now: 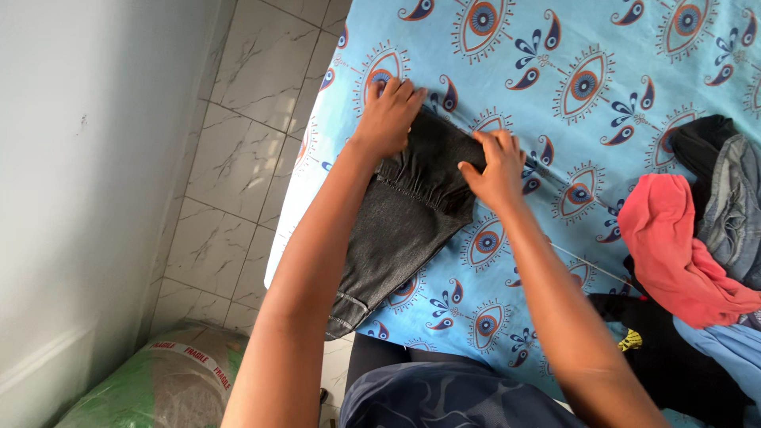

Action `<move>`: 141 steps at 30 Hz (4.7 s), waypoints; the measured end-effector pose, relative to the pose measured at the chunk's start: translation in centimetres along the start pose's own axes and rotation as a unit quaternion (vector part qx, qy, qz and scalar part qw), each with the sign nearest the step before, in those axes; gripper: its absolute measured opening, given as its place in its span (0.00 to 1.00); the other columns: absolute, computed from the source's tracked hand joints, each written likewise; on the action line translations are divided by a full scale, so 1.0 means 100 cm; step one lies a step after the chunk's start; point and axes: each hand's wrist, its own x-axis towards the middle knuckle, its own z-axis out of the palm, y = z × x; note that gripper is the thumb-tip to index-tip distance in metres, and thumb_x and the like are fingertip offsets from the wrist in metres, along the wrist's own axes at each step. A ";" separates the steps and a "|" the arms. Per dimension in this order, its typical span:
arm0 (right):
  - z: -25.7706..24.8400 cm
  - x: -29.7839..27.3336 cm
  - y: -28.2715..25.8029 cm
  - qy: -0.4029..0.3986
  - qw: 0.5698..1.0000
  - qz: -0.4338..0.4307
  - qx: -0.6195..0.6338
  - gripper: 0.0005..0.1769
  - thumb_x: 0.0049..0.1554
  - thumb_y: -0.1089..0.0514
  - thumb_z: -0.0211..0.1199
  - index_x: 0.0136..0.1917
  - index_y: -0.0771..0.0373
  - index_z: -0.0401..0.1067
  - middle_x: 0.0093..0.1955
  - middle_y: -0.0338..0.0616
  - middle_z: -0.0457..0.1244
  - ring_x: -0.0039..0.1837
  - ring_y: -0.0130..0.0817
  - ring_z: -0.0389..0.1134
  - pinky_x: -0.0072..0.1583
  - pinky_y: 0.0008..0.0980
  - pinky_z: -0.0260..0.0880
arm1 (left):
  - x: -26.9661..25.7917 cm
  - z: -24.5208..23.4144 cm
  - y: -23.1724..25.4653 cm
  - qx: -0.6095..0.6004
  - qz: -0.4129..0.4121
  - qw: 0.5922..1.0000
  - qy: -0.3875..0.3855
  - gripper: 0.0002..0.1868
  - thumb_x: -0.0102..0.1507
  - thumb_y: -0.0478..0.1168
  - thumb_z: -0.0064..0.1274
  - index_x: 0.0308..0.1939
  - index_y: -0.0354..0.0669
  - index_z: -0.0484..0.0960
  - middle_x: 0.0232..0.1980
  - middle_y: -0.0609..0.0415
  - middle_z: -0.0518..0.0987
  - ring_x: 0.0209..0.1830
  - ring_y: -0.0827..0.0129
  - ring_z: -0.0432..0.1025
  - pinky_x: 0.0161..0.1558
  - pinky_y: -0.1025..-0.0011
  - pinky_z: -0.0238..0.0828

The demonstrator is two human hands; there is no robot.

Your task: The person takes a pair of trousers from a pile on the bed, spreads them flat, folds them in half lengthwise, and then rolls them into a bundle before placing them in a drawer.

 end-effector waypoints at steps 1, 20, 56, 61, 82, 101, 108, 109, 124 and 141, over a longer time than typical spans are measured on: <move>-0.002 0.006 -0.002 -0.015 1.000 -0.005 -0.011 0.33 0.46 0.54 0.77 0.64 0.58 0.72 0.61 0.46 0.60 0.66 0.49 0.60 0.63 0.53 0.57 | 0.007 -0.001 -0.001 0.000 -0.003 1.000 -0.006 0.28 0.50 0.34 0.61 0.56 0.40 0.77 0.57 0.49 0.74 0.63 0.54 0.64 0.62 0.47 0.58; -0.060 0.024 -0.031 -0.235 0.971 0.031 0.025 0.26 0.45 0.52 0.74 0.55 0.63 0.73 0.46 0.53 0.68 0.51 0.54 0.70 0.53 0.47 0.68 | -0.019 -0.059 0.030 -0.120 0.048 0.982 0.141 0.10 0.56 0.28 0.55 0.34 0.49 0.83 0.45 0.55 0.72 0.52 0.59 0.66 0.51 0.59 0.57; -0.032 0.040 -0.038 -0.209 0.977 -0.031 0.041 0.16 0.51 0.57 0.71 0.51 0.66 0.74 0.45 0.52 0.67 0.43 0.48 0.69 0.47 0.44 0.67 | -0.137 0.045 0.058 -0.332 -0.339 0.850 0.231 0.12 0.63 0.32 0.52 0.48 0.32 0.84 0.48 0.35 0.81 0.50 0.43 0.76 0.55 0.58 0.72; -0.044 0.029 -0.054 -0.181 0.976 -0.123 0.002 0.14 0.53 0.57 0.71 0.48 0.65 0.73 0.45 0.51 0.65 0.49 0.54 0.67 0.49 0.47 0.66 | -0.132 0.061 0.040 -0.388 -0.407 0.810 0.166 0.16 0.70 0.43 0.48 0.45 0.31 0.83 0.44 0.36 0.82 0.45 0.46 0.78 0.50 0.58 0.71; -0.053 -0.050 -0.142 -0.054 0.963 -0.248 -0.092 0.17 0.50 0.65 0.66 0.54 0.58 0.77 0.46 0.43 0.63 0.50 0.44 0.69 0.49 0.43 0.71 | -0.170 0.053 0.104 -0.769 -0.376 0.476 0.200 0.37 0.69 0.65 0.38 0.75 0.46 0.66 0.72 0.53 0.71 0.68 0.61 0.66 0.60 0.62 0.65; -0.047 -0.142 -0.186 -0.099 0.960 -0.263 0.002 0.19 0.50 0.61 0.69 0.56 0.64 0.76 0.49 0.46 0.64 0.52 0.45 0.68 0.52 0.44 0.71 | -0.227 0.048 0.141 -0.872 -0.339 0.267 0.231 0.24 0.69 0.47 0.50 0.68 0.48 0.67 0.64 0.51 0.76 0.61 0.57 0.72 0.63 0.51 0.69; -0.060 -0.156 -0.118 -0.048 0.995 -0.061 0.067 0.13 0.56 0.65 0.66 0.56 0.66 0.75 0.48 0.48 0.67 0.46 0.40 0.72 0.48 0.37 0.72 | -0.253 0.064 0.124 -0.833 -0.441 0.239 0.231 0.29 0.67 0.53 0.46 0.70 0.50 0.66 0.69 0.55 0.72 0.67 0.60 0.66 0.65 0.52 0.61; -0.060 -0.158 -0.108 -0.048 0.995 -0.049 0.074 0.13 0.56 0.66 0.66 0.55 0.66 0.75 0.48 0.48 0.67 0.45 0.39 0.72 0.47 0.36 0.71 | -0.255 0.068 0.124 -0.830 -0.433 0.254 0.246 0.30 0.67 0.54 0.47 0.71 0.49 0.66 0.70 0.55 0.71 0.69 0.61 0.65 0.67 0.55 0.60; 0.000 -0.181 -0.105 -0.007 0.991 -0.092 0.100 0.09 0.54 0.70 0.65 0.49 0.65 0.74 0.46 0.47 0.64 0.45 0.43 0.68 0.46 0.38 0.68 | -0.270 0.076 0.207 -0.552 -0.527 0.574 0.298 0.58 0.53 0.24 0.63 0.79 0.49 0.43 0.45 0.55 0.73 0.40 0.71 0.71 0.42 0.71 0.75; 0.008 -0.174 -0.096 -0.097 0.990 -0.059 0.082 0.13 0.53 0.65 0.66 0.53 0.63 0.74 0.51 0.46 0.62 0.45 0.41 0.68 0.47 0.41 0.69 | -0.276 0.062 0.222 -0.416 -0.562 0.683 0.212 0.61 0.50 0.23 0.64 0.80 0.48 0.43 0.46 0.46 0.68 0.42 0.57 0.71 0.44 0.65 0.73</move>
